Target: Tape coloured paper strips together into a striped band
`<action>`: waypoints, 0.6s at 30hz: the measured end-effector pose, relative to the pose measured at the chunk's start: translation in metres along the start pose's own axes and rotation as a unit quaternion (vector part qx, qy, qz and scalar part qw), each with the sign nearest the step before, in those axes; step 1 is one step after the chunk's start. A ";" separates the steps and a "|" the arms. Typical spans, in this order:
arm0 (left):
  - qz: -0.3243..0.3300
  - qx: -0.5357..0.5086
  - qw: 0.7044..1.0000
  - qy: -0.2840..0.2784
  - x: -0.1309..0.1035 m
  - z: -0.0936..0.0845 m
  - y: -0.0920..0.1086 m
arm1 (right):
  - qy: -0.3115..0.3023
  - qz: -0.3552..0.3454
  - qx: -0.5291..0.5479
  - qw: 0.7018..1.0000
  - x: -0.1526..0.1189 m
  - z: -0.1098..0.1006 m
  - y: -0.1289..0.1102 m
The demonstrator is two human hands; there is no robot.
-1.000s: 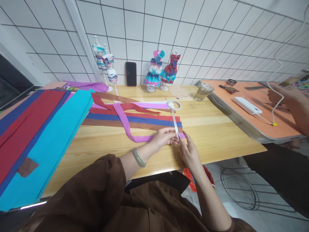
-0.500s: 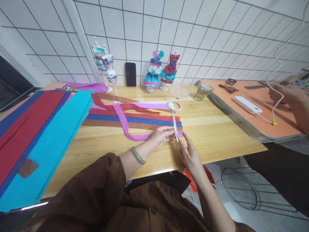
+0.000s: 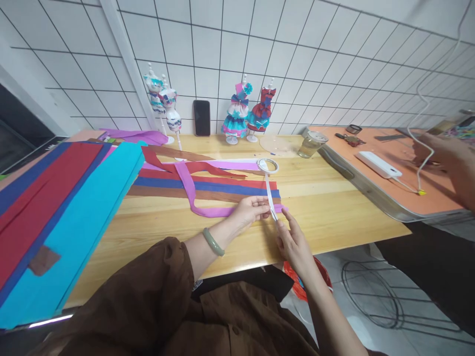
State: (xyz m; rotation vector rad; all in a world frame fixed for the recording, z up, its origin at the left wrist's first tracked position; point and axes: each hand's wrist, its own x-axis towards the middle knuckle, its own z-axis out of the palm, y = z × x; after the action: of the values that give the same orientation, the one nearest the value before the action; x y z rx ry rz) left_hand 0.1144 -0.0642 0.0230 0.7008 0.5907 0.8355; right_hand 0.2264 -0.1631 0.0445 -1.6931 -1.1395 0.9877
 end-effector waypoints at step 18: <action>0.014 -0.023 0.999 0.021 0.004 -0.006 -0.002 | -0.010 0.053 0.119 0.991 -0.004 0.000 0.006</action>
State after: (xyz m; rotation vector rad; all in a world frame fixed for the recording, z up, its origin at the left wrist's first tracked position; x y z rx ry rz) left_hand 0.1137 -0.0601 0.0170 0.6520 0.5988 0.8890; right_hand 0.2272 -0.1683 0.0400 -1.5672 -0.9118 1.1606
